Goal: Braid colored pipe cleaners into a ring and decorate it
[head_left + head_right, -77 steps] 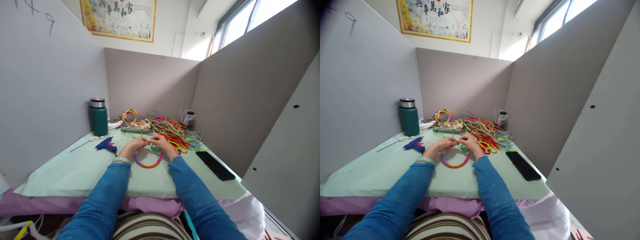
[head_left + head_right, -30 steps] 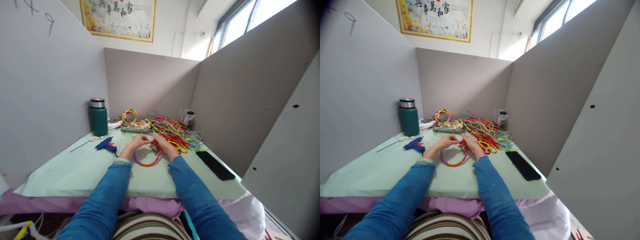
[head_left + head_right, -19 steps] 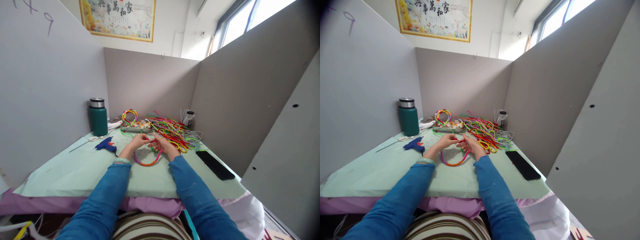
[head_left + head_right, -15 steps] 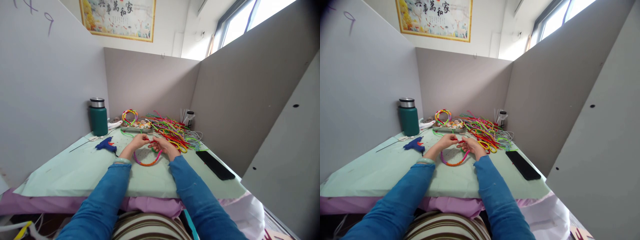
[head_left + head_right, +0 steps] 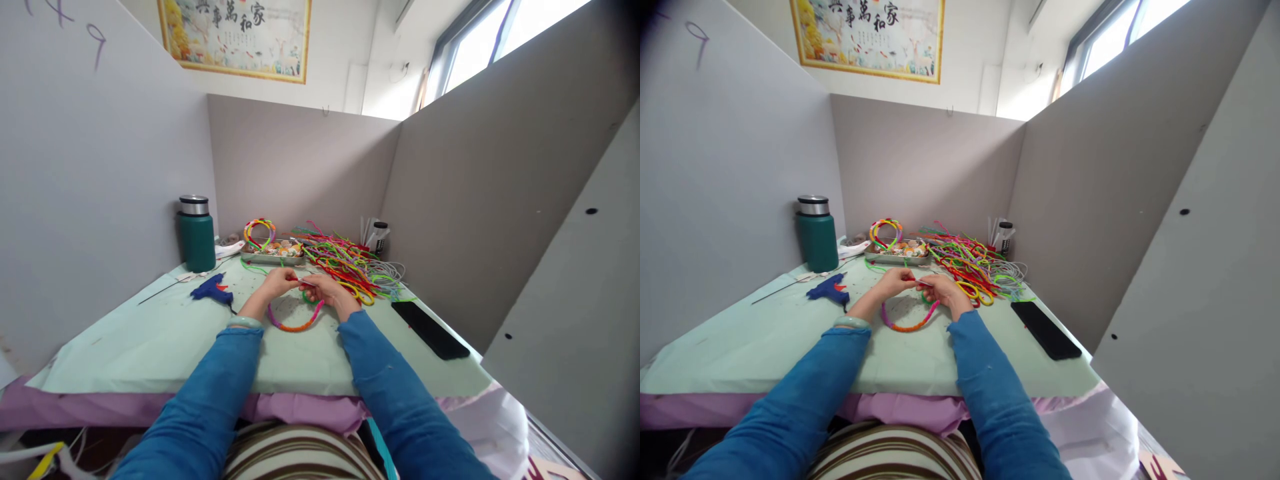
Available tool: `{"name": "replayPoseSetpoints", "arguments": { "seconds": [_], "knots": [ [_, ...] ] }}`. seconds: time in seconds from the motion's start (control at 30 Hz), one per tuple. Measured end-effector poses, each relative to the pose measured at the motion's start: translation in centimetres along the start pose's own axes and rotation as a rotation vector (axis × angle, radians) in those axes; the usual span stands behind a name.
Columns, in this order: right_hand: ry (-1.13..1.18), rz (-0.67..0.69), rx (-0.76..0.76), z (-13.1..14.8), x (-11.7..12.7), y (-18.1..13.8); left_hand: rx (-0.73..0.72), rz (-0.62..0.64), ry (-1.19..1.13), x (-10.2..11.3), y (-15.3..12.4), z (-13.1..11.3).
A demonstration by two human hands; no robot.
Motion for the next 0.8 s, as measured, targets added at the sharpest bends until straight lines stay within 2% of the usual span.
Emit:
{"name": "replayPoseSetpoints", "arguments": {
  "seconds": [0.23, 0.43, 0.57, 0.8],
  "knots": [
    [0.082, -0.005, -0.010, 0.3, 0.1, -0.1, 0.009, 0.024, -0.056, -0.1, 0.1, 0.4],
    [0.176, -0.042, 0.022, -0.1, 0.9, 0.5, -0.010, -0.007, -0.072, -0.1, 0.3, 0.7],
    [0.160, -0.048, 0.045, -0.2, 1.0, 0.5, -0.005, 0.000, -0.074, 0.0, 0.2, 0.4],
    [0.100, -0.165, 0.047, 0.1, 0.8, 0.2, 0.043, 0.069, -0.070, 0.0, -0.1, 0.2]
  ]
}}
Point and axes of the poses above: each hand's wrist, its own y-axis towards the middle knuckle, its own x-axis out of the back of the hand, z = x × y, the point moved 2 cm from there along y, towards the middle knuckle, and after that the axes turned 3 degrees about x, right-handed, at the moved point
